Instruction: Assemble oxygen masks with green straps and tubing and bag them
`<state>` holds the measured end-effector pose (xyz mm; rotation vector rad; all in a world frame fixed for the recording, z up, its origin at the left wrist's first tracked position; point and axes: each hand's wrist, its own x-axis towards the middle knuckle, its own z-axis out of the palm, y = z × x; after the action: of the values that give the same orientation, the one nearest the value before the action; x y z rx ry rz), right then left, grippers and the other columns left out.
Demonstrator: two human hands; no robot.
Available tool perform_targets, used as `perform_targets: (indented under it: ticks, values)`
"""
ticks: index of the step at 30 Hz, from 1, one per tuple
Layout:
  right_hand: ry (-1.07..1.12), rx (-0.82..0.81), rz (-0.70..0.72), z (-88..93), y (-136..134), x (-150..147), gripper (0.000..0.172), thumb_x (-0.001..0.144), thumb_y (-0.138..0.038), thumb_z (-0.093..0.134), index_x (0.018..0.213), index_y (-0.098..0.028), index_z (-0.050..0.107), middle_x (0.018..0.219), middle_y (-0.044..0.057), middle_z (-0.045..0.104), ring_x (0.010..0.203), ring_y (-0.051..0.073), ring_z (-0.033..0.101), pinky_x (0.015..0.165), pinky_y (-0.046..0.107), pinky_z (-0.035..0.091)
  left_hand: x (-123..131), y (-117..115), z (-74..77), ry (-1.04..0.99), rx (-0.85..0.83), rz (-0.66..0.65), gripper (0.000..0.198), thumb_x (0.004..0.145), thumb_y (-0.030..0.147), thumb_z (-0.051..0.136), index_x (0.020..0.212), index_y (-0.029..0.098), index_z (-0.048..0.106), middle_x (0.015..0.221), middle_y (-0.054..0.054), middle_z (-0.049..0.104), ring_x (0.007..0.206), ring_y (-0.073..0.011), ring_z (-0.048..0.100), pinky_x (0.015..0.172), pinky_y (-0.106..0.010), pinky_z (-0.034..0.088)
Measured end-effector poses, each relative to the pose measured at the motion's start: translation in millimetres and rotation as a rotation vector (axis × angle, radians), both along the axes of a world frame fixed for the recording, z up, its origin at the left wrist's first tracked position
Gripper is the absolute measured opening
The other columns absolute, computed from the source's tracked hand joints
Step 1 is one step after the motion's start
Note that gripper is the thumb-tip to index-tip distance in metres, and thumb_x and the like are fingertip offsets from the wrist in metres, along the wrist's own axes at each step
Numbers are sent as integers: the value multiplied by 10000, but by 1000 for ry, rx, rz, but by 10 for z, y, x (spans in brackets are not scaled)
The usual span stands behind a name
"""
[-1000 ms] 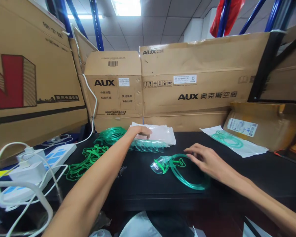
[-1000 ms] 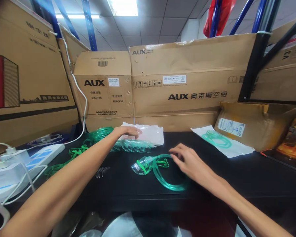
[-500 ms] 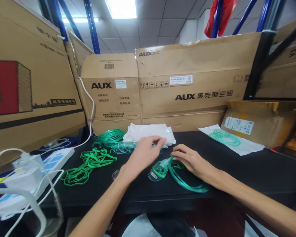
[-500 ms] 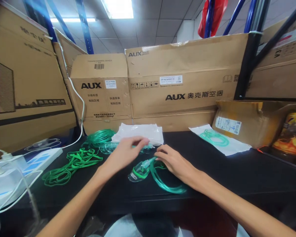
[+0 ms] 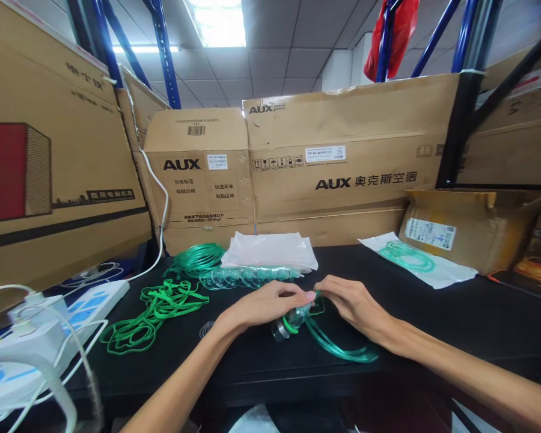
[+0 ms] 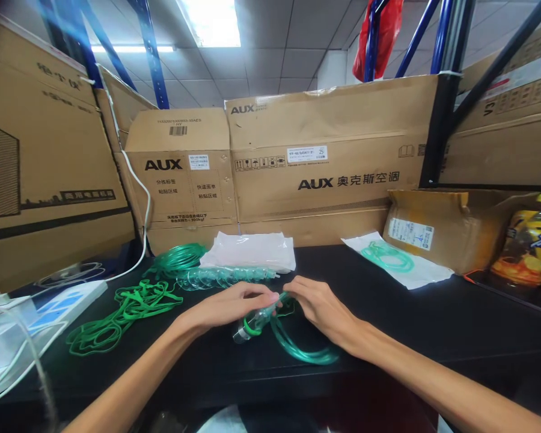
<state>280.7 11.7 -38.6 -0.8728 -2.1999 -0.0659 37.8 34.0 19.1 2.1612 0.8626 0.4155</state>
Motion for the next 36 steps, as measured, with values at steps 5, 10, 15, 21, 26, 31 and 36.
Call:
perform_targets:
  ticks: [5, 10, 15, 21, 26, 31, 36]
  values:
    - [-32, -36, 19, -6, 18, -12, 294, 1065, -218, 368, 1135, -204, 653, 910, 59, 632, 761, 180, 604, 692, 293, 457, 7, 31, 135, 140, -25, 22, 500, 814, 686, 633, 914, 215, 767, 780, 7, 603, 716, -157, 483, 607, -263, 316]
    - [-70, -47, 47, 2, 34, -44, 249, 1063, -282, 434, 1141, -209, 659, 944, 56, 631, 790, 170, 613, 724, 279, 463, 39, 86, 164, 213, -29, -32, 483, 783, 668, 669, 797, 187, 714, 737, 17, 559, 698, -145, 460, 594, -255, 326]
    - [-176, -8, 108, 13, 36, -54, 266, 1059, -344, 458, 1169, -180, 637, 915, 52, 594, 733, 150, 577, 664, 260, 440, 67, 116, 110, 223, -24, -69, 487, 789, 675, 650, 788, 188, 669, 737, 20, 553, 687, -140, 459, 589, -248, 339]
    - [-207, 4, 150, 36, 18, -41, 297, 1083, -274, 365, 1095, -181, 647, 856, 41, 582, 705, 141, 545, 651, 249, 422, 138, 25, 89, 276, -5, -20, 484, 783, 684, 640, 741, 204, 597, 707, 28, 523, 666, -140, 454, 567, -250, 334]
    - [-277, -66, 170, 26, 21, -57, 283, 1067, -224, 379, 1052, -191, 659, 849, 34, 566, 721, 153, 540, 665, 260, 412, 90, -129, -21, 293, 30, 102, 393, 799, 615, 638, 832, 223, 639, 781, 6, 653, 716, -171, 566, 591, -264, 371]
    - [-288, -111, 205, 26, 16, -79, 277, 1067, -242, 389, 1066, -180, 658, 855, 42, 581, 741, 159, 558, 692, 262, 435, 32, -346, -109, 298, 220, 203, 264, 861, 522, 572, 904, 268, 629, 796, -11, 697, 810, -235, 640, 638, -290, 385]
    - [-279, -137, 261, 74, -13, -125, 305, 1075, -247, 362, 1088, -179, 659, 868, 52, 606, 779, 163, 588, 737, 262, 464, 13, -532, -187, 294, 422, 226, 161, 900, 428, 520, 897, 271, 553, 933, -53, 696, 915, -285, 636, 733, -346, 392]
